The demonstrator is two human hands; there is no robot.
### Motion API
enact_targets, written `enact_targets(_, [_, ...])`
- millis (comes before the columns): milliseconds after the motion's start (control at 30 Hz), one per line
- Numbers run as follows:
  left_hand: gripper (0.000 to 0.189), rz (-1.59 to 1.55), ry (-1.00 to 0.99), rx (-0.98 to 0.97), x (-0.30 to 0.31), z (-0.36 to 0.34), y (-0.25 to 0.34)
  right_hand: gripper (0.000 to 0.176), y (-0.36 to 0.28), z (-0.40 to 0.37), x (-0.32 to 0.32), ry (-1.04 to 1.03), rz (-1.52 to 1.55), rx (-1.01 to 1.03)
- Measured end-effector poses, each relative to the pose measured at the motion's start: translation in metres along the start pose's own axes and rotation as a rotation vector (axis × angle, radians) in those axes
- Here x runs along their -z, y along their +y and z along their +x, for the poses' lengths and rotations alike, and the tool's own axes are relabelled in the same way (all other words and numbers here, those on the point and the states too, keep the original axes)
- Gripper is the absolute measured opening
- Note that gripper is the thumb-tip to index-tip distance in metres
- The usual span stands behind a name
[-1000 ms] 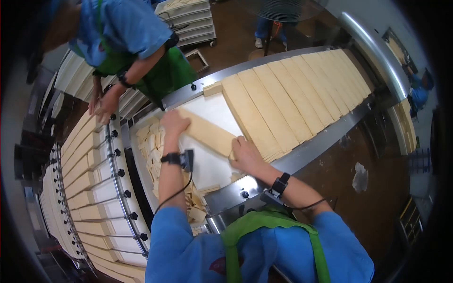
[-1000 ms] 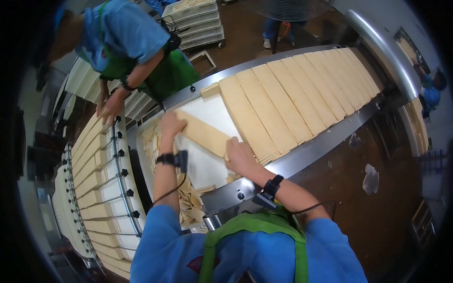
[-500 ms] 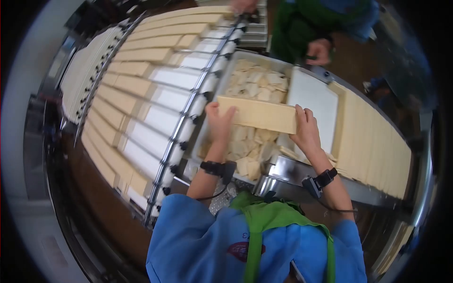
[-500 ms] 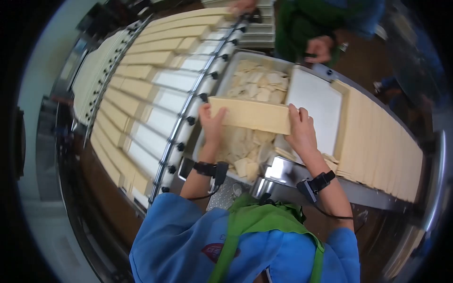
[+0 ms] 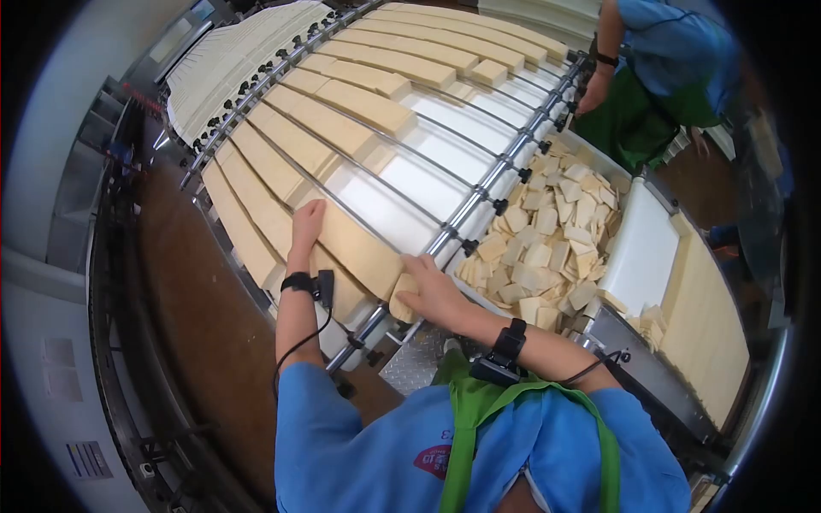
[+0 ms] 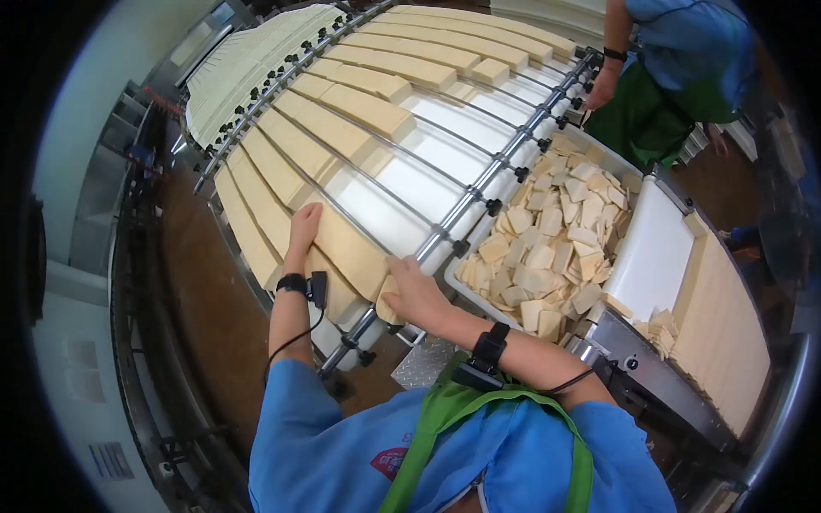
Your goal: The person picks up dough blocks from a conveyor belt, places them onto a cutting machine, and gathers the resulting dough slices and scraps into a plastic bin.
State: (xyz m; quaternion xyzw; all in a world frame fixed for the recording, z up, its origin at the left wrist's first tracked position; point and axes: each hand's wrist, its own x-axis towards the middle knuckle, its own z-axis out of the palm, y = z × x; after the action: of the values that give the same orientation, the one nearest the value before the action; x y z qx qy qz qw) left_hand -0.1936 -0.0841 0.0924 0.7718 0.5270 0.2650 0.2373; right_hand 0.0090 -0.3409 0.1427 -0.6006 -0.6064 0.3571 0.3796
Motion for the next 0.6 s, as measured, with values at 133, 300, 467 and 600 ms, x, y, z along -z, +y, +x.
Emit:
enact_targets(133, [0.035,0.515,-0.165,-0.191,0.012,0.03,-0.013,0.056,-0.001,0.018,-0.022,0.046,-0.037,0.007])
enact_targets(300, [0.03,0.725,0.073,-0.624,0.042,0.029,0.003,0.052,0.007,0.044,-0.037,0.141,-0.071,-0.045])
enact_targets(467, [0.023,0.278,0.203,-0.597,0.023,0.001,0.016,0.046,0.012,0.077,-0.061,0.133,-0.012,-0.16])
enact_targets(600, [0.021,0.024,-0.333,-0.265,0.007,-0.077,0.056,0.045,0.018,0.071,-0.067,0.146,-0.023,-0.188])
